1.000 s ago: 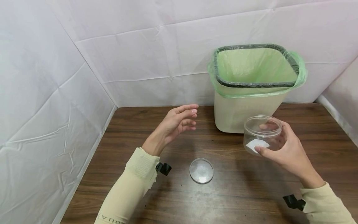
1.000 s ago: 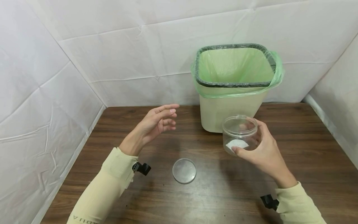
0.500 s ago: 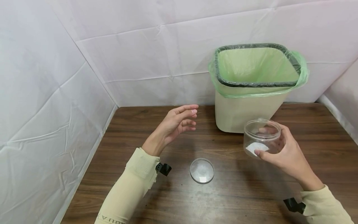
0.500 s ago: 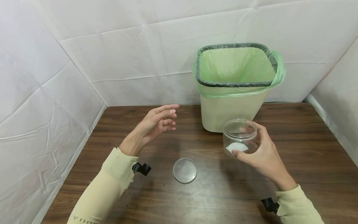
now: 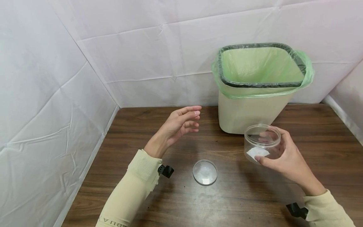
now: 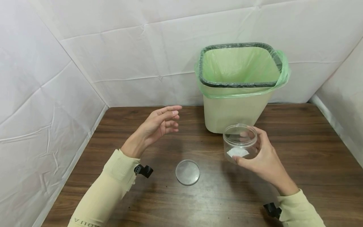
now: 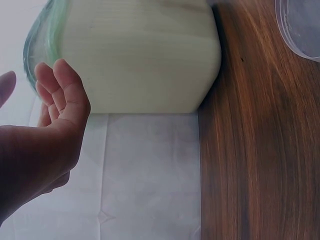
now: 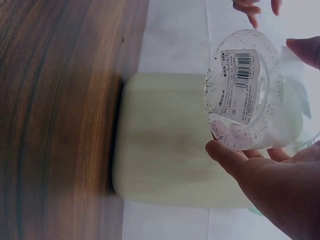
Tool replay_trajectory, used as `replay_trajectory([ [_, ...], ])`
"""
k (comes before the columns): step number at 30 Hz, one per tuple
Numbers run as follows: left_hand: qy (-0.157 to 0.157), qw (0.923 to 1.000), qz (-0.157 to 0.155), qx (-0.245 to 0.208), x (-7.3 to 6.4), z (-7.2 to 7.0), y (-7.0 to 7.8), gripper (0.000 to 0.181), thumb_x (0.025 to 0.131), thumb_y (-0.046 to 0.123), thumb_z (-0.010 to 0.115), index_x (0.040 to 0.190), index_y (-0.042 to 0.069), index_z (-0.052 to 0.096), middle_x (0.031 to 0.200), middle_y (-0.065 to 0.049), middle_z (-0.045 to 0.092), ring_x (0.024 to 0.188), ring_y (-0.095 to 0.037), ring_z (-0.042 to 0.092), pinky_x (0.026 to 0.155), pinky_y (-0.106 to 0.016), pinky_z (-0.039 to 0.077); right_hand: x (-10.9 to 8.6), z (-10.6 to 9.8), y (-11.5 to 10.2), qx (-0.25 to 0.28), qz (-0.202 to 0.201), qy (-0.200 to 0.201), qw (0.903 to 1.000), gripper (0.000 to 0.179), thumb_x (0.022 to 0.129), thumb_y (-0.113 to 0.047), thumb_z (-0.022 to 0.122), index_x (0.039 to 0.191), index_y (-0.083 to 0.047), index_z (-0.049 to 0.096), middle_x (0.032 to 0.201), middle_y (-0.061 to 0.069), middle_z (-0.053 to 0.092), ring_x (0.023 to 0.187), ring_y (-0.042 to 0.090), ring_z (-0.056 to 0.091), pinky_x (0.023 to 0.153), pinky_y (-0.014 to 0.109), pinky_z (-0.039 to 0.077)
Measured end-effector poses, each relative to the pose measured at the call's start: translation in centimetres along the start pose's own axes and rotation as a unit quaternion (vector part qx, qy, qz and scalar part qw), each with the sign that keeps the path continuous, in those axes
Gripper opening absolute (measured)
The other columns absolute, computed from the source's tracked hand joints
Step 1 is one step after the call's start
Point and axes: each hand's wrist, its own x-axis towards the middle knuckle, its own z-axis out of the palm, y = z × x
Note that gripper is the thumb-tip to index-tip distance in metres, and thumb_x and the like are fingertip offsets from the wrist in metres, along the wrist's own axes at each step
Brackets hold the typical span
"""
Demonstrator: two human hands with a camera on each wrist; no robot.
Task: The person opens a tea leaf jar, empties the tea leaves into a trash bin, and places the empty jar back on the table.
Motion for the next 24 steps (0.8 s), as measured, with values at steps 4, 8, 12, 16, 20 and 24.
replay_trajectory([
  [4, 0.001, 1.0000, -0.002, -0.001, 0.02, -0.09, -0.07, 0.039, 0.093, 0.016, 0.071, 0.131, 0.008, 0.065, 0.108, -0.009, 0.058, 0.076, -0.019, 0.064, 0.076, -0.031, 0.057, -0.12, 0.09, 0.19, -0.001, -0.002, -0.006, 1.0000, 0.101, 0.065, 0.019, 0.084, 0.149, -0.006, 0.034, 0.130, 0.008, 0.061, 0.117, 0.006, 0.059, 0.096, 0.012, 0.042],
  [8, 0.003, 1.0000, -0.003, -0.002, 0.01, -0.16, -0.10, 0.039, 0.093, 0.016, 0.072, 0.131, 0.008, 0.066, 0.109, -0.010, 0.058, 0.076, -0.018, 0.064, 0.076, -0.031, 0.057, -0.20, 0.21, 0.27, -0.009, -0.002, -0.011, 0.9999, 0.099, 0.065, 0.016, 0.086, 0.148, -0.006, 0.035, 0.129, 0.009, 0.063, 0.116, 0.006, 0.060, 0.095, 0.011, 0.043],
  [12, 0.003, 1.0000, -0.002, -0.004, -0.03, -0.23, -0.11, 0.039, 0.093, 0.016, 0.071, 0.131, 0.008, 0.065, 0.107, -0.009, 0.058, 0.076, -0.018, 0.064, 0.076, -0.031, 0.057, -0.33, 0.29, 0.31, -0.025, 0.006, -0.016, 0.9996, 0.098, 0.066, 0.011, 0.089, 0.146, -0.006, 0.036, 0.129, 0.010, 0.064, 0.114, 0.005, 0.060, 0.093, 0.011, 0.043],
  [16, 0.002, 1.0000, 0.000, -0.006, -0.06, -0.25, -0.12, 0.039, 0.093, 0.015, 0.071, 0.131, 0.007, 0.065, 0.106, -0.008, 0.058, 0.075, -0.018, 0.064, 0.076, -0.031, 0.057, -0.53, 0.31, 0.37, -0.039, 0.022, -0.024, 0.9987, 0.097, 0.067, 0.005, 0.092, 0.146, -0.009, 0.037, 0.132, 0.012, 0.063, 0.115, 0.007, 0.060, 0.092, 0.010, 0.043],
  [20, 0.003, 1.0000, -0.001, -0.005, -0.12, -0.28, -0.14, 0.039, 0.094, 0.015, 0.071, 0.131, 0.007, 0.065, 0.107, -0.009, 0.058, 0.075, -0.018, 0.064, 0.076, -0.031, 0.057, -0.73, 0.39, 0.49, -0.052, 0.036, -0.035, 0.9974, 0.097, 0.067, -0.002, 0.094, 0.146, -0.013, 0.038, 0.133, 0.012, 0.063, 0.115, 0.007, 0.059, 0.090, 0.009, 0.043],
  [24, 0.004, 1.0000, -0.003, -0.003, -0.18, -0.37, -0.19, 0.038, 0.094, 0.016, 0.071, 0.131, 0.008, 0.065, 0.108, -0.010, 0.058, 0.076, -0.018, 0.064, 0.076, -0.031, 0.057, -0.92, 0.48, 0.55, -0.058, 0.042, -0.050, 0.9961, 0.097, 0.069, -0.006, 0.094, 0.146, -0.012, 0.036, 0.136, 0.012, 0.062, 0.114, 0.007, 0.061, 0.088, 0.009, 0.045],
])
